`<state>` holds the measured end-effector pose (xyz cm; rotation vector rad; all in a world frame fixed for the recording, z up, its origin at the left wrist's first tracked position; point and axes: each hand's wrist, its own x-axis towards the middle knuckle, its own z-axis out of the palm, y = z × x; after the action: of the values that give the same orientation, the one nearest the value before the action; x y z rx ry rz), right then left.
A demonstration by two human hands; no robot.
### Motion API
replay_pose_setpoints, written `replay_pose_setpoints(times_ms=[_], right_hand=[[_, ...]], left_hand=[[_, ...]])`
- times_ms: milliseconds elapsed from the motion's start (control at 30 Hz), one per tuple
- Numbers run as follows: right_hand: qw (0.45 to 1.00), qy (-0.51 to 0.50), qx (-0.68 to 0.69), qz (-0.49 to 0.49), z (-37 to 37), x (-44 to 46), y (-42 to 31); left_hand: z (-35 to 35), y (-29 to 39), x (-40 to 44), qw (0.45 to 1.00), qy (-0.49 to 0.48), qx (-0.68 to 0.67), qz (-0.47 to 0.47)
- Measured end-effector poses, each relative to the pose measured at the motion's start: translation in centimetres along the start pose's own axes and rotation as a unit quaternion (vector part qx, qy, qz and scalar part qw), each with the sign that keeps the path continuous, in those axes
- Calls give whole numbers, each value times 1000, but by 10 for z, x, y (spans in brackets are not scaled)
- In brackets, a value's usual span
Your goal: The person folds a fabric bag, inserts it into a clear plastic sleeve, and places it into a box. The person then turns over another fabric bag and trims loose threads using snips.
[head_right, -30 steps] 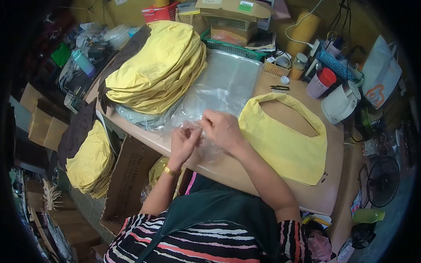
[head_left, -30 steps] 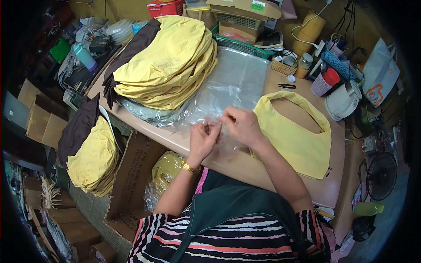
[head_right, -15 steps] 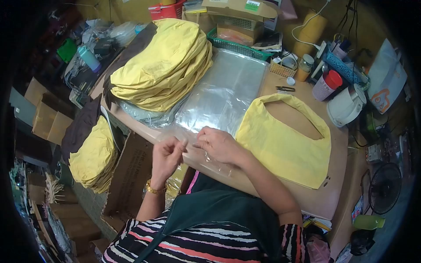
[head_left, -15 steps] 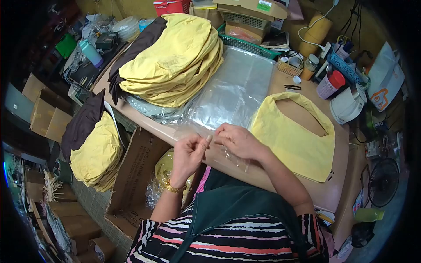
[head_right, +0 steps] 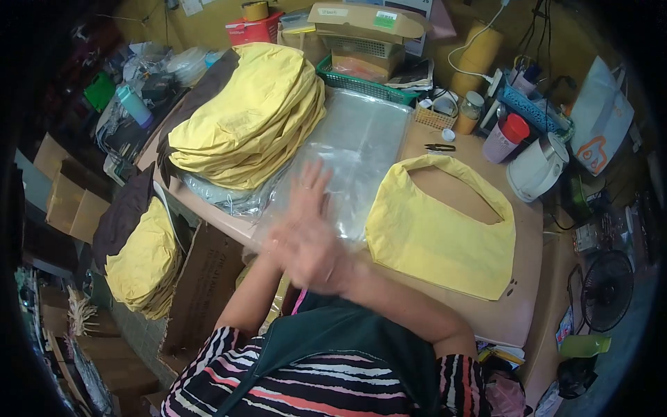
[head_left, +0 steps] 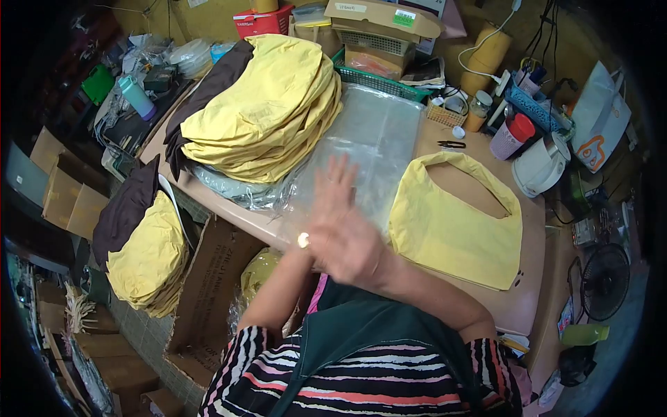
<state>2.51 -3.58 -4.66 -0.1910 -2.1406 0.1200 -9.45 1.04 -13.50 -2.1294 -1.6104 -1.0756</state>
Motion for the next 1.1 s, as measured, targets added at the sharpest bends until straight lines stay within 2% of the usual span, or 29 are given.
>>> replay_pose_setpoints(times_ms=[33,67,100,133,200,233,267,333,400,433,533,567,600,633,667,700,733,767,833,867,900,933,967,1000,1067,1100], right_hand=[[998,-19,38,-43,7,-12,-9],[986,-101,123,-43,9,-20,-16],[951,-227,206,47,12,-30,-24],[953,-224,197,46,20,-43,-24],[931,-204,237,190,40,-69,-14],[853,-368,222,298,42,-70,-4],[855,-364,220,298,46,-73,-2],[894,-336,42,295,58,-79,-2],[897,-300,24,324,71,-82,14],[897,-266,8,353,79,-83,24],[878,-265,-8,399,95,-77,61],[878,-265,-7,399,99,-74,70],[892,-207,7,402,101,-67,79],[903,-149,22,403,104,-64,84],[903,-149,23,402,106,-64,84],[913,-59,121,386,109,-63,85],[911,-12,169,377,109,-64,85],[906,33,216,363,111,-65,85],[888,30,299,349,111,-74,82],[880,27,326,344,112,-77,81],[922,-27,178,341,111,-76,80],[941,-77,26,329,110,-75,80],[921,-143,-30,362,109,-73,81],[920,-144,-29,364,109,-73,83],[890,-203,-82,401,108,-72,88],[890,-202,-83,400,108,-70,89]], left_hand=[[15,-13,-7,1000,3,-1,2],[27,-32,-14,995,-85,23,-52],[29,-46,-15,978,-173,46,-104],[17,-51,-11,980,-169,45,-96],[-15,-52,-12,949,-211,-218,-89],[-11,-62,-16,949,-211,-218,-81],[1,-74,-24,956,-175,-225,-70],[6,-77,-21,961,-139,-231,-56],[12,-77,-15,951,-97,-245,-159],[12,-73,-10,952,-97,-244,-157],[12,-61,11,824,-14,-440,-358],[8,-58,13,838,-23,-443,-318],[1,-54,14,839,-23,-442,-318],[-8,-47,13,886,-53,-376,-267],[-15,-44,12,935,-59,-297,-187],[-21,-40,11,970,-50,-211,-107],[-26,-38,10,971,-49,-210,-105],[-30,-36,6,966,-63,-201,-148],[-26,-49,-5,948,-174,-158,-215],[-18,-55,-13,947,-174,-159,-218],[-15,-55,-17,966,-192,-61,-165],[-13,-56,-20,971,-208,39,-106],[-9,-54,-23,983,-137,-2,-124],[-12,-47,-20,988,-63,-45,-134],[-13,-42,-14,968,22,-176,-175],[-13,-40,-14,977,34,-130,-165]])
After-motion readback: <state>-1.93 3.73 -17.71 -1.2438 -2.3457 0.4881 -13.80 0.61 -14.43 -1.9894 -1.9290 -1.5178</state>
